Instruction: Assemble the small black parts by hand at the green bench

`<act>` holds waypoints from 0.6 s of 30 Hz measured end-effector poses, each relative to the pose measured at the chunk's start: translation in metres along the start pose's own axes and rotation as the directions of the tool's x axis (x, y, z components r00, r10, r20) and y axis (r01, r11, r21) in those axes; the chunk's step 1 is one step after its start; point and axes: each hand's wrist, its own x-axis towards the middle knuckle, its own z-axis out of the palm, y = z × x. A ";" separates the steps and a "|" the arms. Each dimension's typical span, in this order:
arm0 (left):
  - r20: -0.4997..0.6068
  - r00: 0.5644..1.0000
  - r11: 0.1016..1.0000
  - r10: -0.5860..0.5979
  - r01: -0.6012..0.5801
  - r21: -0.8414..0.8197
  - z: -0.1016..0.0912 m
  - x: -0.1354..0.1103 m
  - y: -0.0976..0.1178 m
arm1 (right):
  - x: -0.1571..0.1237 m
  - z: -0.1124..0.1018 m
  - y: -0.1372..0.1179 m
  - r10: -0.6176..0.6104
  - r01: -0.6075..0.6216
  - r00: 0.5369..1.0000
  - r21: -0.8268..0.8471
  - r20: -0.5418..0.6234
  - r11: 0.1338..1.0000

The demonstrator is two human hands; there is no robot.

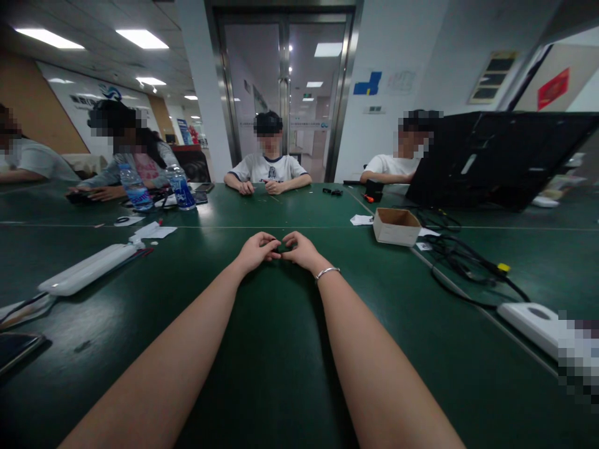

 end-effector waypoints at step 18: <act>-0.073 0.934 0.894 -0.349 0.355 0.274 -0.168 -0.214 0.047 | -0.016 -0.003 -0.033 0.128 -0.112 0.986 0.144 -0.107 0.983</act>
